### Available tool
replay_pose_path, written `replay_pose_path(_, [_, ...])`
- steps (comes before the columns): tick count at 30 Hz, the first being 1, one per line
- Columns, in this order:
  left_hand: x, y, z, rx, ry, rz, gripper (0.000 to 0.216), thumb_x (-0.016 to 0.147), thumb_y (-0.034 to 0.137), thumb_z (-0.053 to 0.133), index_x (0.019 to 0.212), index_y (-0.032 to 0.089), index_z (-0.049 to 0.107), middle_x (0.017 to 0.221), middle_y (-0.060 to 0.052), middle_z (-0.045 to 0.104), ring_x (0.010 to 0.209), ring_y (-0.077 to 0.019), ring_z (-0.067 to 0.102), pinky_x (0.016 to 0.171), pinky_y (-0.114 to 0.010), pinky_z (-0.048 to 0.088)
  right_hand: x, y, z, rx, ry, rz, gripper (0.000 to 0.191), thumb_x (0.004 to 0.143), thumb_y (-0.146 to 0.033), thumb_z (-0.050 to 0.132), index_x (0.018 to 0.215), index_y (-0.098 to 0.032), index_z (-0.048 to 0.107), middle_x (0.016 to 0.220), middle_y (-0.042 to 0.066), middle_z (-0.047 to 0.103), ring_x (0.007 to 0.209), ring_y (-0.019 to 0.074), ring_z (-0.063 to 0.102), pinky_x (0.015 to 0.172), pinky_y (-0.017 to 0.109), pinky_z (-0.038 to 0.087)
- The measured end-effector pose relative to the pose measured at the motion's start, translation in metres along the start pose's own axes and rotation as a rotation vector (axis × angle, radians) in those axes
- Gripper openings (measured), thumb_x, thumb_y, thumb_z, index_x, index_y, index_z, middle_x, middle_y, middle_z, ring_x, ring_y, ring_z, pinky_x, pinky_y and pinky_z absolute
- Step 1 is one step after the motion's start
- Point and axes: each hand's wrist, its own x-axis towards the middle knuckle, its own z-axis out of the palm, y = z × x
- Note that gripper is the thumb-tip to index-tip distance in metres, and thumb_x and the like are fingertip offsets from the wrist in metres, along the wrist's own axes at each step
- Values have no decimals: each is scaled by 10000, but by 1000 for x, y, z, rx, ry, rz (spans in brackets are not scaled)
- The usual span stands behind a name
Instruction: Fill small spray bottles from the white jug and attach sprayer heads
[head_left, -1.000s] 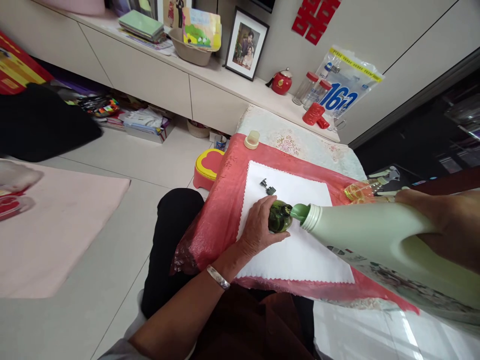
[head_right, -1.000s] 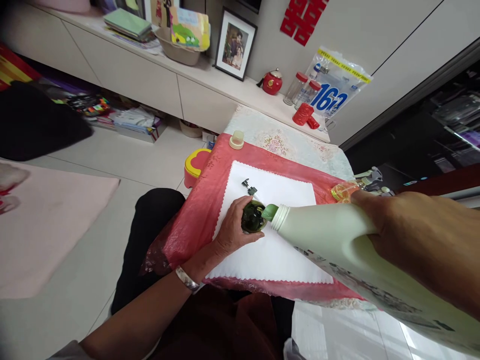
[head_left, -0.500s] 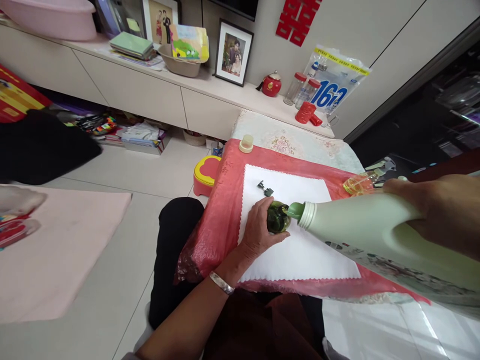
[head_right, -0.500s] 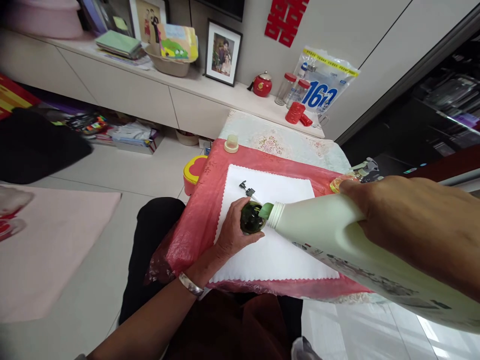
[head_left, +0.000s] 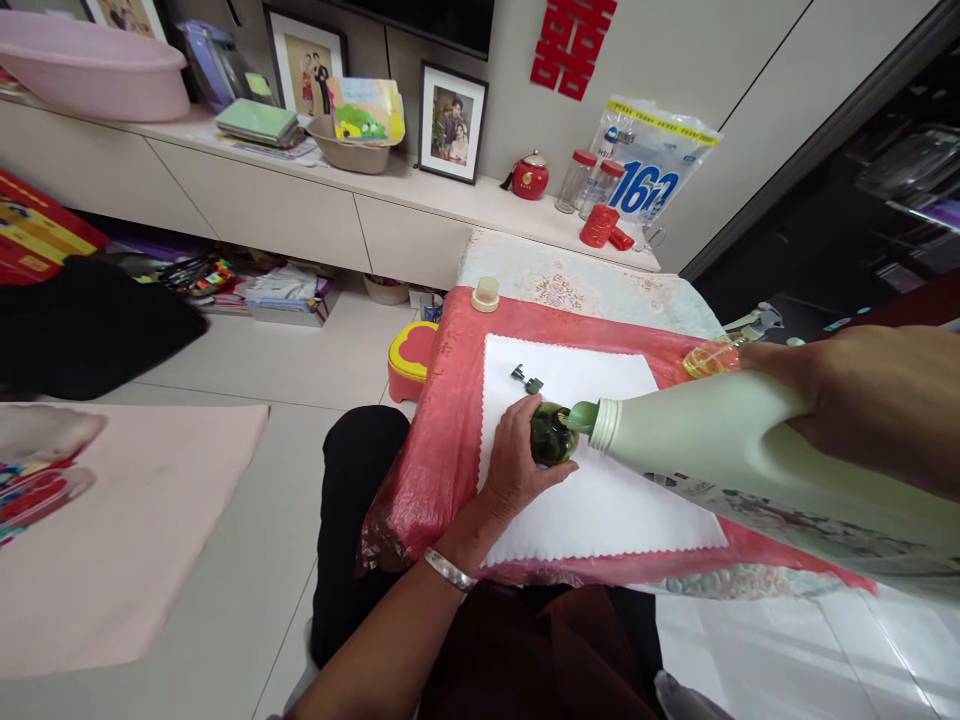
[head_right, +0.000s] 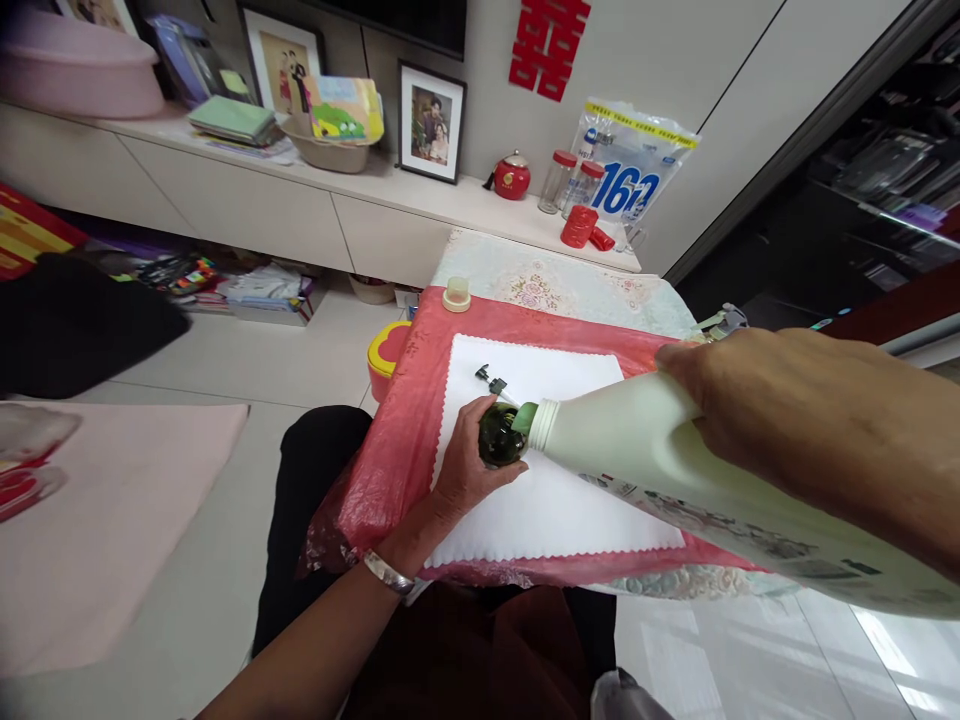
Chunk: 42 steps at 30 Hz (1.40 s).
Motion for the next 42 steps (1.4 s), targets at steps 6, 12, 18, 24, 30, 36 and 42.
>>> replay_pose_path(6, [1, -1, -1, -3, 10, 22, 979, 696, 446, 897, 1479, 221, 354, 1401, -173, 541, 1310, -376, 560, 1097, -612, 478, -10, -17, -21, -75, -104, 25, 423, 829, -242, 614, 1235, -351, 660, 853, 74, 653, 655, 208, 633, 546, 332, 427])
replay_pose_path(12, [1, -1, -1, 10, 11, 35, 984, 692, 434, 902, 1479, 223, 351, 1398, -169, 538, 1310, -376, 562, 1099, -611, 482, -12, -27, -29, -79, -180, 58, 343, 819, -218, 662, 1126, -364, 705, 850, 42, 661, 688, 199, 652, 577, 335, 461])
replay_pose_path(18, [1, -1, -1, 17, 9, 30, 986, 691, 443, 899, 1481, 229, 348, 1398, -167, 534, 1309, -377, 562, 1101, -614, 482, -13, -25, -32, -73, -174, 33, 332, 825, -209, 632, 1098, -386, 701, 904, 37, 666, 749, 214, 651, 623, 359, 445])
replay_pose_path(24, [0, -1, 0, 23, 3, 19, 984, 690, 475, 895, 1478, 228, 359, 1405, -167, 530, 1316, -378, 558, 1110, -612, 476, -10, -26, -36, -35, -190, 69, 330, 824, -229, 601, 1098, -381, 705, 950, 53, 661, 791, 228, 647, 663, 369, 437])
replay_pose_path(30, [0, -2, 0, 25, 12, 31, 985, 697, 486, 890, 1483, 226, 356, 1400, -166, 524, 1306, -372, 562, 1102, -611, 484, -13, -32, -40, -81, -202, 74, 299, 845, -211, 591, 1083, -358, 695, 945, 58, 654, 776, 224, 631, 635, 352, 426])
replay_pose_path(36, [-1, -3, 1, 31, 23, 33, 976, 710, 510, 877, 1485, 224, 357, 1398, -166, 522, 1301, -369, 562, 1100, -607, 487, -12, -30, -40, -51, -180, 49, 322, 849, -198, 585, 1108, -353, 696, 942, 48, 655, 788, 220, 646, 654, 349, 422])
replay_pose_path(42, [-2, -4, 1, 49, 22, 29, 986, 706, 536, 874, 1486, 227, 357, 1392, -164, 527, 1297, -367, 569, 1098, -596, 494, -13, -28, -38, -8, -168, 37, 324, 832, -197, 582, 1087, -349, 713, 909, 49, 647, 738, 201, 627, 623, 348, 404])
